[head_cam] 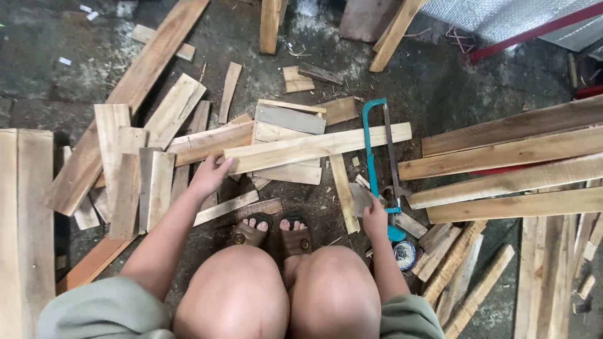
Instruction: Sanding a wooden plank with sandpaper and then cutting it with a hacksaw while sitting on the floor.
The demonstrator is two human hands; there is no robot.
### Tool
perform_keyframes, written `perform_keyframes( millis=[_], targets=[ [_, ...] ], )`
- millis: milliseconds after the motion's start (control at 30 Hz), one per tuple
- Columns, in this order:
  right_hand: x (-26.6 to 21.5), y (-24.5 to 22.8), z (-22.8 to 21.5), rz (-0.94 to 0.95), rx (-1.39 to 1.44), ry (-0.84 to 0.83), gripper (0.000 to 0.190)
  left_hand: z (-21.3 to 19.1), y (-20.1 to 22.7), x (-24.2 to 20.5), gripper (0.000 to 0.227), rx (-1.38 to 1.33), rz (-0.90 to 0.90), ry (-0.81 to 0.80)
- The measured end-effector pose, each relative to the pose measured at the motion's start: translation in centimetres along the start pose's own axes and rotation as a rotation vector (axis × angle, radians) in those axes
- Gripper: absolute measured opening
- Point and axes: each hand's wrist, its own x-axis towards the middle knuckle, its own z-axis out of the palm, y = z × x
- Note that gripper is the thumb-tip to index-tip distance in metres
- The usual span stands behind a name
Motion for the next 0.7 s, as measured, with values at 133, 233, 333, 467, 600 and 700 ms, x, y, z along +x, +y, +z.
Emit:
perform_keyframes(
  millis=[133,233,333,467,600,700],
  targets=[
    [2.8,-1.3,0.0,-0.013,0.32,0.111,0.04,1.1,-0.5,1.7,0.041,-0.001,-0.036,0.017],
    [5.6,-2.4,0.8,-0.039,0.489,0.13,0.044,1.1,4.3,-3.5,0.033,-0.417,-0.045,-0.089],
    [9.0,-5.8,1.0,-0.056,0.691,-0.016,0.067,0.6,4.8,-5.9,0.038,-0.572,-0.104,-0.129],
    [13.6,-6.8,5.0,-0.003,0.798,0.02,0.078,2.8,1.6,-6.4,0.043,-0.551,-0.146,-0.202],
    [11.2,-10.0,5.5,-0.278,-0.061,0.268,0.081,3.2,0.2,-8.0,0.041,-0.476,-0.12,-0.226],
    [8.3,-14.4,3.4,-0.425,-0.34,0.106,0.08,2.6,0.7,-8.4,0.044,-0.533,-0.086,-0.233]
  ],
)
